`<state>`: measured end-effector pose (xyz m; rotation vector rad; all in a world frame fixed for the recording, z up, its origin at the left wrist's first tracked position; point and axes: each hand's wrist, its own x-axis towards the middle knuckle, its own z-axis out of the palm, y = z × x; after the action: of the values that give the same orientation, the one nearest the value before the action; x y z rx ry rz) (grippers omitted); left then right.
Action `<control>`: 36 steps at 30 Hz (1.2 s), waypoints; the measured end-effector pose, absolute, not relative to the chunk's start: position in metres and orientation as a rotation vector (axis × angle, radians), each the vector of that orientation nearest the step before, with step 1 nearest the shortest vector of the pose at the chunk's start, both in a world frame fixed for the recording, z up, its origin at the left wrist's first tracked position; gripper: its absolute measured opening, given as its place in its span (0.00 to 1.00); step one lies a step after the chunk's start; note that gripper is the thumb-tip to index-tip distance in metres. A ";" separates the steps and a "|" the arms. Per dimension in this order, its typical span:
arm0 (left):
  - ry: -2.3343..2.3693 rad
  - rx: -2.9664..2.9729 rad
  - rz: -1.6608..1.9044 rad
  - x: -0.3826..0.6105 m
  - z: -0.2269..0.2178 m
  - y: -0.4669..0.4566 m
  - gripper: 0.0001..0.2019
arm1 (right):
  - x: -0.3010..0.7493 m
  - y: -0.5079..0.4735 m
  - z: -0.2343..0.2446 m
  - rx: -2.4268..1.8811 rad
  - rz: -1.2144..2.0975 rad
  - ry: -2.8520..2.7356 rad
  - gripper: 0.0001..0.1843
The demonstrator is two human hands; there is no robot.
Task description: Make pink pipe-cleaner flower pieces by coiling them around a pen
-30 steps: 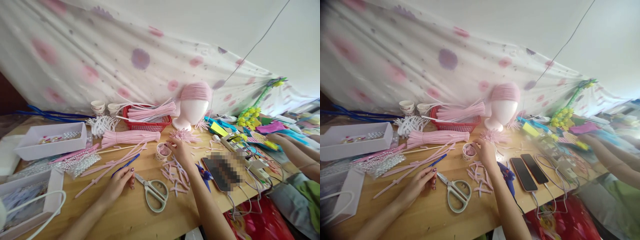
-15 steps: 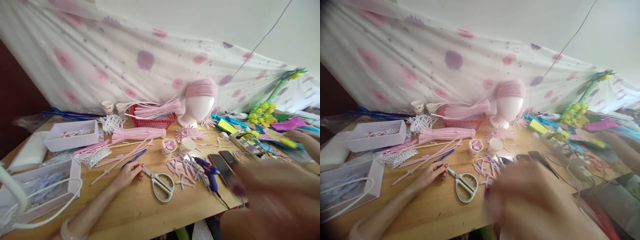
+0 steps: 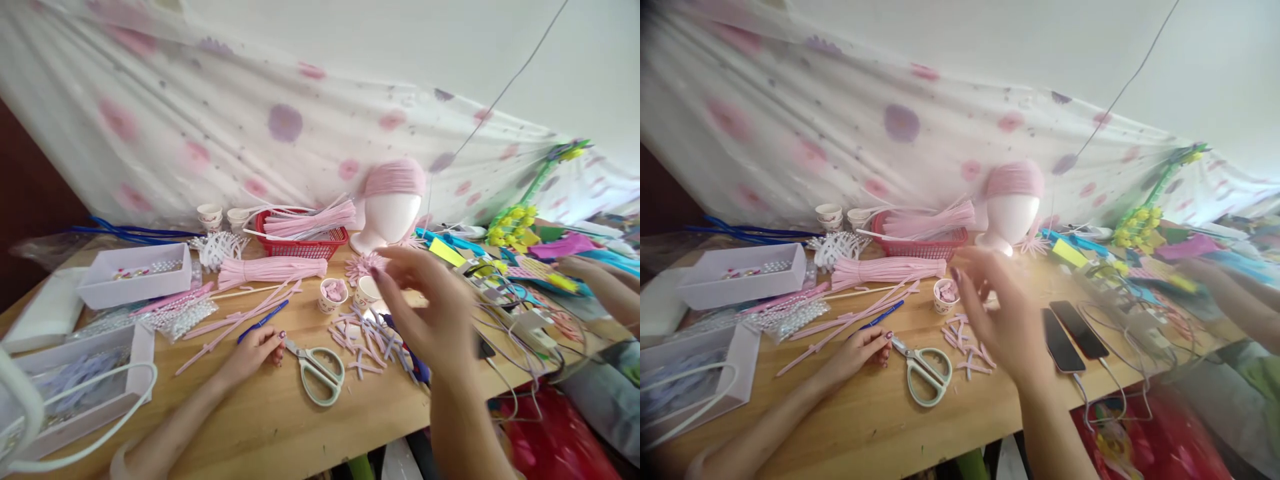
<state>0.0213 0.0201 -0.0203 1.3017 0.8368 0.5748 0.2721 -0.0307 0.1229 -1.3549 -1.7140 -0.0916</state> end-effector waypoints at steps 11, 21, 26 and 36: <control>1.169 1.829 0.828 -0.001 0.005 0.026 0.11 | 0.288 0.021 0.064 -1.823 0.121 -1.898 0.08; 1.564 2.411 0.483 -0.043 0.005 0.062 0.11 | 0.198 -0.001 0.060 -1.500 0.278 -2.313 0.08; 1.680 2.413 0.506 -0.039 0.002 0.063 0.13 | 0.167 0.024 0.019 -1.518 0.109 -2.652 0.09; 1.559 2.087 1.072 -0.038 0.008 0.059 0.12 | 0.143 0.026 0.027 -1.850 0.388 -2.421 0.17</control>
<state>-0.0376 0.0589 0.0078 2.0873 1.5594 1.0718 0.1433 0.0258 0.0266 -1.8504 -2.4215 0.3881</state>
